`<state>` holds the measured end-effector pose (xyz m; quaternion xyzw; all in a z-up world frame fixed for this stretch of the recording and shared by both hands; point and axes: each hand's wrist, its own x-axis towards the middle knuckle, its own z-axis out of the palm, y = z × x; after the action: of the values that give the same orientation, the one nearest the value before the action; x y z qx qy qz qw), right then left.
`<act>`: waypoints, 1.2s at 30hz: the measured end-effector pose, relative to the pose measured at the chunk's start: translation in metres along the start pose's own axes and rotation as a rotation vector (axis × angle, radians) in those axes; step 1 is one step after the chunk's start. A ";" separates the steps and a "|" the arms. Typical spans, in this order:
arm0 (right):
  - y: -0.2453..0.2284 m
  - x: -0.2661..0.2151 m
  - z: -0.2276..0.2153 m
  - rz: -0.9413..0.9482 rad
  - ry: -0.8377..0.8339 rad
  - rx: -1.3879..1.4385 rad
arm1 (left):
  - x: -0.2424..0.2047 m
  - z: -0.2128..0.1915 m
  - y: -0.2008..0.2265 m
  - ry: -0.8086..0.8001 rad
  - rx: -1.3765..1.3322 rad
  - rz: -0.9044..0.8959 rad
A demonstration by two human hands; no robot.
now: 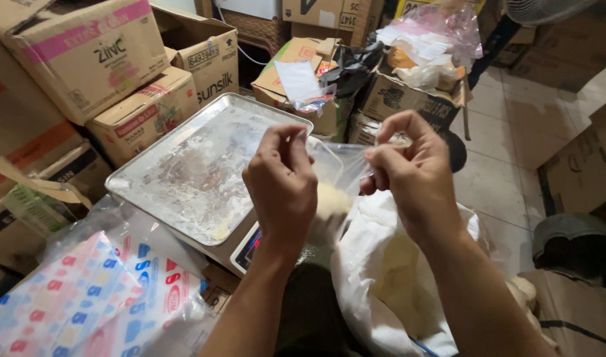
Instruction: The person scoops a white powder from a large sack into small plastic bags using a blue scoop, weighs each bag on a digital scale, and ties the bags shut. The person repeats this process multiple times, adjusting the powder to reach the target weight before sealing each bag.
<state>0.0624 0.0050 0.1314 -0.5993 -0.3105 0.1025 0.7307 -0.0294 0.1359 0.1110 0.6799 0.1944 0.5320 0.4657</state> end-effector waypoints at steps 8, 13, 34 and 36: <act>0.025 -0.012 -0.031 0.157 0.030 -0.068 | -0.031 0.008 -0.012 -0.105 0.014 -0.061; 0.024 -0.015 -0.042 0.195 -0.011 -0.145 | -0.033 0.011 -0.008 -0.125 0.023 -0.058; 0.095 -0.031 -0.052 0.212 -0.460 -0.363 | -0.031 0.008 -0.004 -0.135 0.097 -0.019; 0.131 -0.031 -0.049 0.100 -0.461 -0.259 | -0.034 0.011 0.000 -0.167 0.092 -0.042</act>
<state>0.0953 -0.0173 -0.0061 -0.6633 -0.4494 0.2315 0.5518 -0.0315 0.1055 0.0923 0.7385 0.1933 0.4539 0.4596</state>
